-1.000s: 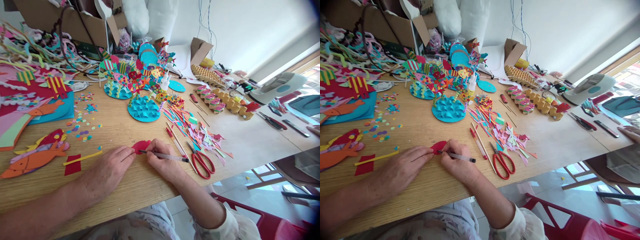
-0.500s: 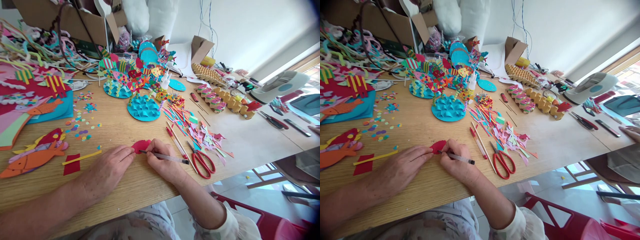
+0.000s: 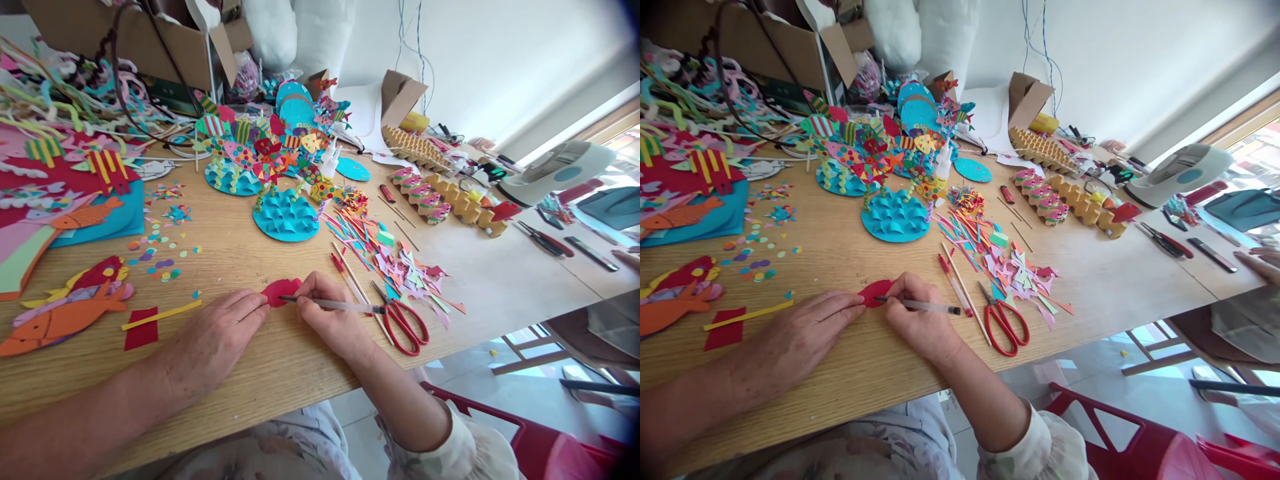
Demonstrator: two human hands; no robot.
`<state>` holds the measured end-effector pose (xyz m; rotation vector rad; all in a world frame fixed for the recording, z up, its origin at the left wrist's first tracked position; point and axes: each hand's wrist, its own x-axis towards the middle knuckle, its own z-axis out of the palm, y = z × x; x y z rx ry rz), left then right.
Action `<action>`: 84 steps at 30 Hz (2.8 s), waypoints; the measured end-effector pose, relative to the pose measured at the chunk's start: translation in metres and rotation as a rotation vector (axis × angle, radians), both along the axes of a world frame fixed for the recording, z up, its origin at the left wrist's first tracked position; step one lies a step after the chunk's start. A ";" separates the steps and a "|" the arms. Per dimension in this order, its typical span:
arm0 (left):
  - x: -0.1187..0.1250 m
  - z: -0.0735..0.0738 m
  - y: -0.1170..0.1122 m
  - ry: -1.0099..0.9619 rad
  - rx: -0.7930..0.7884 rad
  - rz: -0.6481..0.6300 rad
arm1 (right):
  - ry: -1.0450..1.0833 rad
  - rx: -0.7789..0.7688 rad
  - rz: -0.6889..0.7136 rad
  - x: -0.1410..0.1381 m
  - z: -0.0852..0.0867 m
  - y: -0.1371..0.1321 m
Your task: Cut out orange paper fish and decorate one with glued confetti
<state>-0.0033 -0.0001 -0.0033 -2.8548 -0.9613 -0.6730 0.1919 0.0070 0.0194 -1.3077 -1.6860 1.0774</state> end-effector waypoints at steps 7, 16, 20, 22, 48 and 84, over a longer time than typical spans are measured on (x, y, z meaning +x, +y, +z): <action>0.000 0.001 0.000 0.020 -0.001 -0.005 | 0.006 -0.037 0.028 0.002 0.003 -0.003; 0.000 0.000 0.000 0.035 0.038 0.011 | -0.141 0.065 0.044 -0.001 0.001 -0.006; 0.001 0.002 0.001 0.032 0.048 0.012 | -0.158 0.070 0.061 -0.001 0.002 -0.006; 0.001 0.003 0.001 0.026 0.049 0.010 | -0.163 0.076 0.058 -0.001 0.002 -0.006; -0.001 -0.001 0.000 0.018 -0.022 0.001 | -0.014 0.041 -0.004 0.000 0.000 -0.005; 0.002 0.003 -0.001 0.048 -0.093 0.031 | -0.128 0.048 -0.019 -0.003 -0.002 -0.006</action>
